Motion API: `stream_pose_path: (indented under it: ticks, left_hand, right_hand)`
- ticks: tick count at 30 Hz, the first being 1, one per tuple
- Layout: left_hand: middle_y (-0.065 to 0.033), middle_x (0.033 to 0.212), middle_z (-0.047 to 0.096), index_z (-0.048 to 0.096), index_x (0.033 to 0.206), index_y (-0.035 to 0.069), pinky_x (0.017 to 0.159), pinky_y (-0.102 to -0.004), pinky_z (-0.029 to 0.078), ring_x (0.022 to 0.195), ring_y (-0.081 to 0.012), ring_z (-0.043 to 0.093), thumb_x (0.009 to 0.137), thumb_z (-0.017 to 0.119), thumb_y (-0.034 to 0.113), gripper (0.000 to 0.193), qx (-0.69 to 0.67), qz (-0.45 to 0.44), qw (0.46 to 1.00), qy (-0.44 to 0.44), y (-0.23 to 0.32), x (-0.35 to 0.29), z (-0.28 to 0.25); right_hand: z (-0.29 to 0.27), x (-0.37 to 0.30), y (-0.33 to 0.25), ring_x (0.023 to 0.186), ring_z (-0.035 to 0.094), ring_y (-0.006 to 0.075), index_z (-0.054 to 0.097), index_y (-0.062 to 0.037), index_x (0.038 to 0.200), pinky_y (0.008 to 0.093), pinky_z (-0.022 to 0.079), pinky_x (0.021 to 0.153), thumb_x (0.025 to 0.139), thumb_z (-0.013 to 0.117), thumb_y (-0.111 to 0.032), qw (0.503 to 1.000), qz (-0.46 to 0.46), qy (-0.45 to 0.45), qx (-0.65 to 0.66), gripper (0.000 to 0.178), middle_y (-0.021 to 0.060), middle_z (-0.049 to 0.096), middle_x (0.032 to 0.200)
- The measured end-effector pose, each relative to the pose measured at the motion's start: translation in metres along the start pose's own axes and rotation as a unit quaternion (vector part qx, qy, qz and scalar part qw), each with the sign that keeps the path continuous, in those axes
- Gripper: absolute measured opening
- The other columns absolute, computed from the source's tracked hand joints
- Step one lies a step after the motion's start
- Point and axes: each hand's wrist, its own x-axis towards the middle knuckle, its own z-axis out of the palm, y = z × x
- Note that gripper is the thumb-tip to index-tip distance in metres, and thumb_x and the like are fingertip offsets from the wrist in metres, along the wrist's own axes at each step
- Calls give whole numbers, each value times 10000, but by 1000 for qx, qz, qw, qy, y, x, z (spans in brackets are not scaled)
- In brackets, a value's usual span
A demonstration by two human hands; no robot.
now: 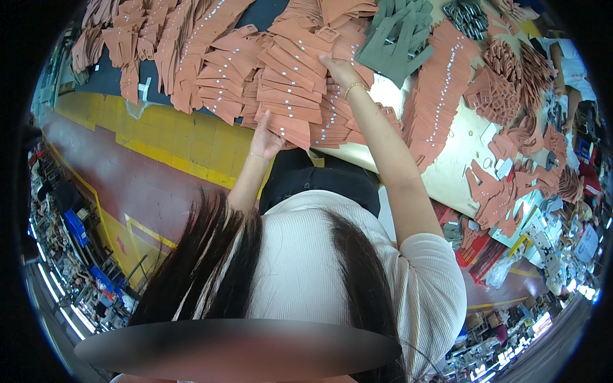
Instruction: The person repeatedly picks up small terracotta-colored fabric pieces with white dots from a table and stacks them into neat piles. The person also moves some pieces aside to reach others and occasionally adjusts the alignment of the stacks.
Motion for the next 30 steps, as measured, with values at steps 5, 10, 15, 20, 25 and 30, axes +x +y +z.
stream_pose_path:
  ticks: [5, 10, 15, 20, 25, 30]
  left_hand:
    - [-97, 1244, 509, 431, 1261, 82, 952, -452, 432, 1148, -259, 494, 877, 606, 261, 458, -22, -9, 1000, -13, 2, 1, 16]
    - [-98, 1202, 549, 453, 1241, 73, 964, -432, 425, 1116, -257, 527, 896, 573, 242, 402, -52, -27, 997, -57, 10, -7, 30]
    - [-110, 1196, 555, 449, 1234, 44, 960, -416, 433, 1112, -251, 536, 906, 553, 244, 398, -76, -35, 993, -86, 18, -7, 47]
    - [-124, 1179, 562, 446, 1233, 35, 953, -409, 446, 1094, -251, 552, 916, 536, 227, 381, -79, -31, 994, -65, 25, -8, 57]
    - [-135, 1185, 557, 428, 1242, 12, 945, -421, 455, 1087, -261, 558, 916, 534, 193, 388, -43, -23, 997, -54, 28, -12, 61]
    - [-153, 1237, 523, 399, 1273, 3, 961, -436, 438, 1116, -279, 539, 921, 520, 192, 418, -45, -52, 995, -76, 35, -14, 62]
  right_hand:
    - [7, 8, 12, 652, 578, 143, 603, -9, 942, 313, 486, 545, 858, 601, -324, 999, -18, 15, 23, 326, 63, 613, 797]
    - [4, 21, 20, 525, 429, 92, 552, -18, 847, 300, 369, 432, 863, 584, -288, 987, -95, 56, -113, 272, -1, 494, 694]
    - [6, 24, 22, 571, 423, 87, 515, -5, 890, 284, 375, 481, 873, 564, -281, 996, -86, 21, -33, 281, -1, 480, 704]
    - [12, 3, -1, 723, 477, 113, 482, 7, 974, 284, 430, 594, 898, 525, -269, 997, -12, 30, -70, 289, 46, 515, 801]
    - [20, -29, -24, 858, 508, 147, 404, -1, 1116, 312, 472, 706, 940, 452, -230, 998, 49, 2, -48, 293, 102, 516, 1014]
    - [28, -35, -17, 971, 522, 171, 362, -3, 1172, 306, 481, 771, 951, 436, -210, 994, 38, -45, 90, 312, 143, 470, 1181]
